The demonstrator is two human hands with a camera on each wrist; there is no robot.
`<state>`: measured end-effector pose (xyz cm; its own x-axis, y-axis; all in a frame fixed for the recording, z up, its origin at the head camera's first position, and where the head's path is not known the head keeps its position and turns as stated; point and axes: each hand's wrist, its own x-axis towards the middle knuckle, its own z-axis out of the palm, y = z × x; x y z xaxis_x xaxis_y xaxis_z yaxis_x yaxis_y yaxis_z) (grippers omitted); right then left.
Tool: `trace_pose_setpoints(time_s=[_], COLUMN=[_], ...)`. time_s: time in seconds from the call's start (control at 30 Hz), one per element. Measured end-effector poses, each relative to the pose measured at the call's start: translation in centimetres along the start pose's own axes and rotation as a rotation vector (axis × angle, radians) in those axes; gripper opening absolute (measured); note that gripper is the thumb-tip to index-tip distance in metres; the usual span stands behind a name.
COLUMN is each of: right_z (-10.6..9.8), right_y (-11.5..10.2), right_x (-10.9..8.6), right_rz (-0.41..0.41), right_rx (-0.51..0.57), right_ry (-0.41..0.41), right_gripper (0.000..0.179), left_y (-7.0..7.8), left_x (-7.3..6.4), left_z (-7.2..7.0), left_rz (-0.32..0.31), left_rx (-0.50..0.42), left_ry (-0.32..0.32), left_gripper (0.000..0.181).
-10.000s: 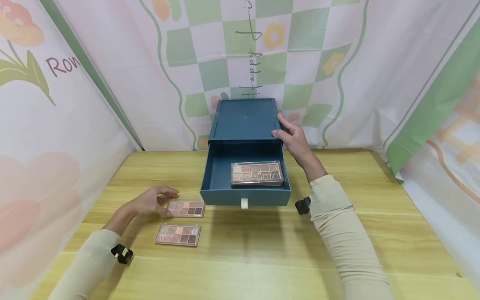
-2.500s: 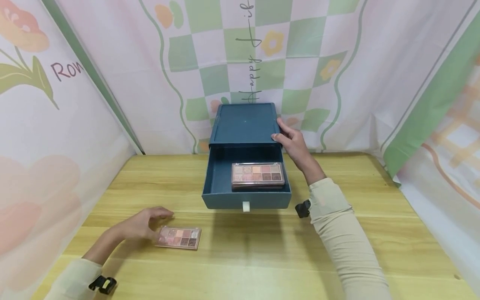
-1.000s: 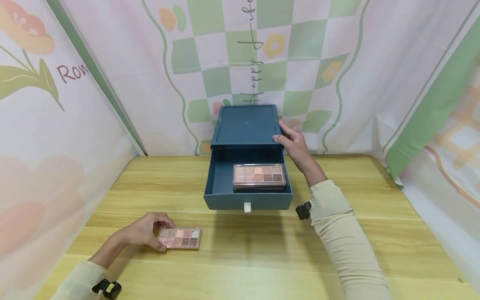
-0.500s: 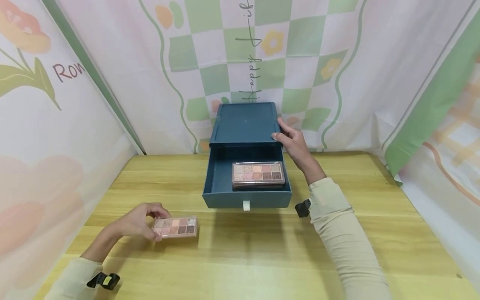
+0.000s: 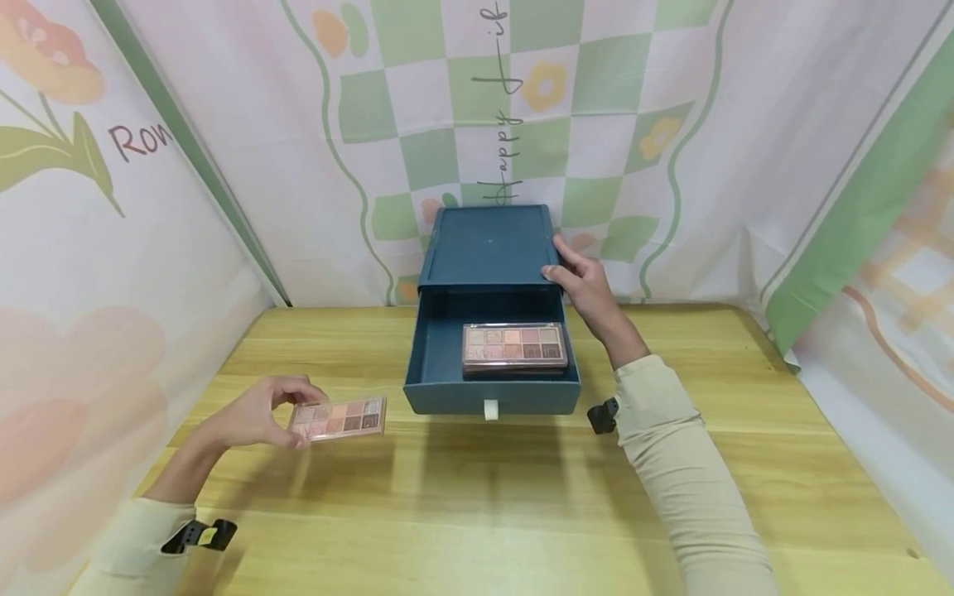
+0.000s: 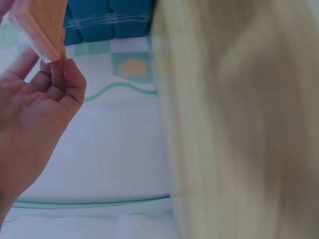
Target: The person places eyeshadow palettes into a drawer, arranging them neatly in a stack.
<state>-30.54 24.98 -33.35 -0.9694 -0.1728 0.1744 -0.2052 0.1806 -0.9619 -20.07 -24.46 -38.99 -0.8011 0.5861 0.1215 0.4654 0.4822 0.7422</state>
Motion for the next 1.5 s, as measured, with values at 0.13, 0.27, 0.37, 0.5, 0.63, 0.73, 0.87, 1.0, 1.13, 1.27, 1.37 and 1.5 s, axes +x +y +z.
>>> trace_pose_setpoints(time_s=[0.13,0.27,0.37,0.5,0.63,0.73,0.87,1.0,1.13,1.27,1.37,1.5], right_z=[0.0,0.0,0.0,0.0,0.1,0.2,0.1,0.0,0.0,0.0,0.0,-0.1], right_y=[0.0,0.0,0.0,0.1,0.1,0.1,0.0,0.0,0.1,0.1,0.1,0.0], right_x=[0.0,0.0,-0.1,-0.1,-0.1,-0.1,-0.1,0.0,0.1,0.0,-0.1,-0.1], right_rz=[-0.007,-0.004,0.002,0.005,0.004,0.004,0.003,0.000,-0.004,-0.001,0.001,0.003], right_rx=[0.004,0.003,-0.003,-0.002,0.010,0.006,0.001,0.008,0.014,0.014,0.017,0.008], right_ry=[-0.003,0.002,0.003,-0.001,0.000,0.003,0.004,0.006,0.005,0.007,0.007,0.012], right_gripper=[0.066,0.066,0.066,0.066,0.066,0.066,0.066,0.066,0.066,0.066,0.066,0.066], left_y=[0.7,1.5,2.3,3.3,4.1,4.6,5.9,7.0,7.9,8.9,9.5,10.4], left_x=[0.5,1.0,1.4,1.9,2.5,2.9,3.5,4.2,5.0,5.9,6.7,8.0], left_z=[-0.8,-1.6,-2.2,-2.8,-3.2,-3.5,-4.0,-4.5,-4.9,-4.9,-4.8,-4.3], left_rz=[0.030,0.057,0.078,0.108,0.157,0.218,0.242,0.249,0.237,0.208,0.199,0.223], left_rx=[0.001,-0.011,-0.028,-0.040,-0.042,-0.058,-0.070,-0.062,-0.031,-0.004,0.000,0.011], left_ry=[0.012,0.017,0.025,0.046,0.068,0.083,0.095,0.118,0.119,0.097,0.088,0.073], left_gripper=[0.044,0.043,0.044,0.043,0.041,0.041,0.042,0.043,0.043,0.042,0.041,0.043])
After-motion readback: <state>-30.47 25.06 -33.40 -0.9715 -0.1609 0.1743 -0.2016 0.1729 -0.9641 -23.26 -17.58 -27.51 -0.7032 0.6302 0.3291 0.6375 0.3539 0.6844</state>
